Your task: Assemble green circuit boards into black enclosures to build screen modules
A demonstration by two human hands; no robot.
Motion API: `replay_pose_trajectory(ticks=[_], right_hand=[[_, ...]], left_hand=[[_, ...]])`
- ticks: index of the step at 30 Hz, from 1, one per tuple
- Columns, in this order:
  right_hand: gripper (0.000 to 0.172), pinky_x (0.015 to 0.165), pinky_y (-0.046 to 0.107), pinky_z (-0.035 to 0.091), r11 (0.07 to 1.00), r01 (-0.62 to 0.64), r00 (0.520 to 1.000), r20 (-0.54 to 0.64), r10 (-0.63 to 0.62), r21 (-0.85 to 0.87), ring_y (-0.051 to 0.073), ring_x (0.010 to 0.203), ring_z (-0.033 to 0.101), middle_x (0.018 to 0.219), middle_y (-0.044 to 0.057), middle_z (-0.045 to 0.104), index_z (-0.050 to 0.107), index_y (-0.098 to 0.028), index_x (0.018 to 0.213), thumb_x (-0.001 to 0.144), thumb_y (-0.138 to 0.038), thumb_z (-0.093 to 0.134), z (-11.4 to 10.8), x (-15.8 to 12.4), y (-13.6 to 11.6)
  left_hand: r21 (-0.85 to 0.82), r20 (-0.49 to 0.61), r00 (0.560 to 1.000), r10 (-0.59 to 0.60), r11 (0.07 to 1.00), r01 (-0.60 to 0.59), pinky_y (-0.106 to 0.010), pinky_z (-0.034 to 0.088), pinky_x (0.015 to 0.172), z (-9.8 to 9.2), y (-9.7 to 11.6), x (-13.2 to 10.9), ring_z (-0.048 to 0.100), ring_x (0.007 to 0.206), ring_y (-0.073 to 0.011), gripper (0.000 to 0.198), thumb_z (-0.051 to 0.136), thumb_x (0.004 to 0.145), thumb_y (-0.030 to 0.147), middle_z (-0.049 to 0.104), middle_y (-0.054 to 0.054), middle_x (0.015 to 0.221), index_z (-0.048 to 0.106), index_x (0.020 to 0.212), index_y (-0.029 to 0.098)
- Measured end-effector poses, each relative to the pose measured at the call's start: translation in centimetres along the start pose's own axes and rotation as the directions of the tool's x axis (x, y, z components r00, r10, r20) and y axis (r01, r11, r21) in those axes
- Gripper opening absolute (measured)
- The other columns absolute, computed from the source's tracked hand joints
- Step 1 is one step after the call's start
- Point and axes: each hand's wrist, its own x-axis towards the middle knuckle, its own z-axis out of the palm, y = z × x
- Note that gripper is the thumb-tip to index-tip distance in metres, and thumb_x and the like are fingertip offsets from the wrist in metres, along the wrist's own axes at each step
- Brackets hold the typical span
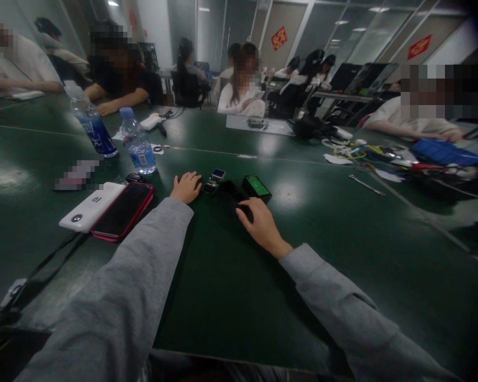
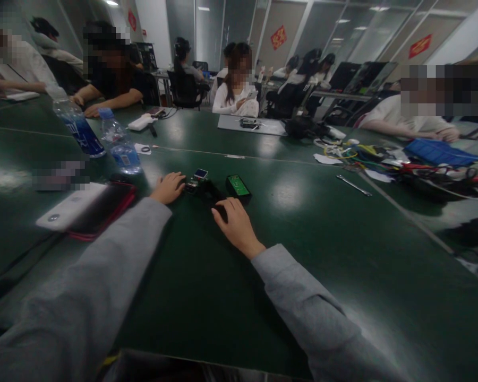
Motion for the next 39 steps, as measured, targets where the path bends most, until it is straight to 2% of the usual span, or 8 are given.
replay_pose_trajectory(ticks=[3,7,11,14,23,31,35,39], right_hand=[[0.028,0.091,0.044,0.047,0.998,-0.057,0.988,-0.143,0.055,-0.011,0.025,0.104,0.055,0.107,0.012,0.059,0.058,-0.017,0.106,0.096,-0.039,0.045,0.1,0.1,0.6],[0.025,0.089,0.044,0.049,0.997,-0.080,0.980,-0.181,0.078,-0.004,0.025,0.101,0.057,0.105,0.012,0.059,0.058,-0.018,0.106,0.095,-0.037,0.046,0.0,0.2,1.1],[0.024,0.096,0.049,0.047,0.997,-0.026,0.978,-0.210,0.009,-0.077,0.028,0.112,0.054,0.115,0.013,0.056,0.055,-0.019,0.113,0.092,-0.030,0.050,-0.3,0.2,1.1],[0.040,0.103,0.052,0.044,0.990,0.048,0.971,-0.228,-0.077,-0.133,0.028,0.124,0.047,0.128,0.016,0.050,0.043,-0.017,0.129,0.090,-0.019,0.050,-0.5,0.2,1.0],[0.056,0.112,0.053,0.038,0.950,0.267,0.961,-0.021,-0.274,-0.163,0.023,0.142,0.029,0.148,0.010,0.039,0.030,-0.024,0.142,0.090,-0.003,0.038,-0.7,-0.1,0.0],[0.054,0.115,0.052,0.035,0.906,0.354,0.933,0.151,-0.326,-0.233,0.023,0.145,0.023,0.151,0.007,0.036,0.045,-0.026,0.138,0.092,0.000,0.037,-1.2,-0.3,-1.0],[0.048,0.116,0.053,0.032,0.906,0.366,0.927,0.171,-0.334,-0.211,0.025,0.147,0.015,0.154,0.004,0.030,0.054,-0.032,0.131,0.092,-0.005,0.045,-1.0,-0.5,-1.6],[0.046,0.114,0.053,0.034,0.908,0.386,0.914,0.199,-0.353,-0.162,0.026,0.145,0.019,0.155,0.005,0.027,0.056,-0.031,0.129,0.092,-0.006,0.046,-0.7,-0.5,-1.6]], left_hand=[[-0.007,0.004,1.000,0.001,1.000,-0.001,-0.062,0.020,0.115,0.0,0.0,0.0,0.028,0.144,-0.0281,0.049,0.031,0.096,0.043,0.036,-0.006,0.155,0.042,0.141,0.027],[-0.011,0.008,1.000,-0.002,1.000,0.003,-0.062,0.019,0.115,-0.2,0.1,-0.1,0.027,0.144,-0.0276,0.049,0.031,0.096,0.043,0.035,-0.006,0.155,0.042,0.141,0.027],[-0.005,-0.002,1.000,-0.004,1.000,0.004,-0.061,0.020,0.115,-0.5,0.4,-0.3,0.028,0.143,-0.0270,0.048,0.031,0.097,0.042,0.037,-0.007,0.154,0.043,0.141,0.027],[-0.005,-0.002,1.000,-0.005,1.000,0.005,-0.061,0.021,0.114,-0.5,0.5,-0.4,0.028,0.143,-0.0269,0.047,0.031,0.097,0.042,0.037,-0.007,0.154,0.043,0.140,0.027],[-0.005,-0.008,1.000,0.007,1.000,-0.007,-0.061,0.021,0.114,-0.1,0.1,-0.1,0.028,0.143,-0.0270,0.048,0.030,0.097,0.043,0.037,-0.007,0.154,0.044,0.140,0.028],[-0.006,-0.011,1.000,-0.008,1.000,0.008,-0.061,0.021,0.114,-0.4,0.5,-0.2,0.029,0.143,-0.0268,0.047,0.032,0.096,0.042,0.037,-0.007,0.154,0.044,0.140,0.028],[-0.005,-0.016,1.000,0.002,1.000,-0.002,-0.062,0.021,0.114,-0.4,0.4,-0.3,0.029,0.143,-0.0270,0.047,0.032,0.096,0.041,0.038,-0.007,0.153,0.044,0.140,0.027],[0.002,-0.016,1.000,0.009,1.000,-0.009,-0.062,0.022,0.113,-0.3,0.4,-0.3,0.029,0.143,-0.0269,0.047,0.031,0.096,0.042,0.037,-0.007,0.154,0.043,0.140,0.027]])
